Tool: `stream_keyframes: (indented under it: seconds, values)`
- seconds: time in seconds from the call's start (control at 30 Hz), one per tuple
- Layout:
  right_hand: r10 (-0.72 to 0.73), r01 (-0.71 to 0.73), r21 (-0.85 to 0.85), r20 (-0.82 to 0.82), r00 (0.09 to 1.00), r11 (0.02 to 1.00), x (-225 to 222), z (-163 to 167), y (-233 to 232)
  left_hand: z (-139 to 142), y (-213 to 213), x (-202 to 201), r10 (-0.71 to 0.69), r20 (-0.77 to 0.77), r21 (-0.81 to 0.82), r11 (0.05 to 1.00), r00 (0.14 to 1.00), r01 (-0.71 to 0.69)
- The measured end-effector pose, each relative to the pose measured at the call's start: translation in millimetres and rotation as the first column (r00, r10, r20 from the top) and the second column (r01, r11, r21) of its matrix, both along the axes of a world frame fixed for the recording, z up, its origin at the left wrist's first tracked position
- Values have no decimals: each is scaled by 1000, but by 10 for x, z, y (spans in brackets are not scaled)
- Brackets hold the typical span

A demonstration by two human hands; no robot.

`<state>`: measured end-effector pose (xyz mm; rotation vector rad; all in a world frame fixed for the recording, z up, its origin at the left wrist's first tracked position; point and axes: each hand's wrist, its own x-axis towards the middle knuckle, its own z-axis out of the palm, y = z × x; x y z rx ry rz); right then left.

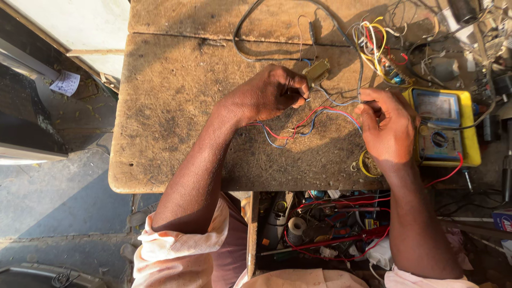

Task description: The person uses a soldering iron to heat and join wires to a small electronic component on a cluttered workbench. They repeatedly apply solder to the wire ends and component terminals while holding the wires in place.

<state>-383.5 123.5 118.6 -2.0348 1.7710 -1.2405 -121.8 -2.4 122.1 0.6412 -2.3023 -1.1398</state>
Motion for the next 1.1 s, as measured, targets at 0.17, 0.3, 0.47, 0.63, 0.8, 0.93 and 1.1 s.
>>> stream_keyframes:
  seconds: [0.17,0.3,0.47,0.63,0.8,0.93,1.1]
  values:
    - [-58,55,-31,-110,992,998,45,114,9,73,37,-19,-8,-32,41,999,999,9]
    - [-52,30,-110,-204,977,993,132,145,1,64,47,-32,1,-18,25,1000,1000,0]
    - [86,-170,-241,-326,942,955,333,190,12,5,52,-71,-33,-85,4,999,996,34]
    - [90,-208,-246,-417,904,947,557,268,-8,7,53,-88,-51,-71,-54,997,996,47]
    - [78,-183,-202,-440,895,962,622,319,-20,32,70,-90,-100,-107,-175,981,989,80]
    - [120,-206,-191,-387,914,960,521,319,101,23,77,-70,-128,-134,-195,976,983,101]
    - [-67,18,-173,-282,957,985,199,463,628,15,90,-65,-89,-156,-227,972,984,52]
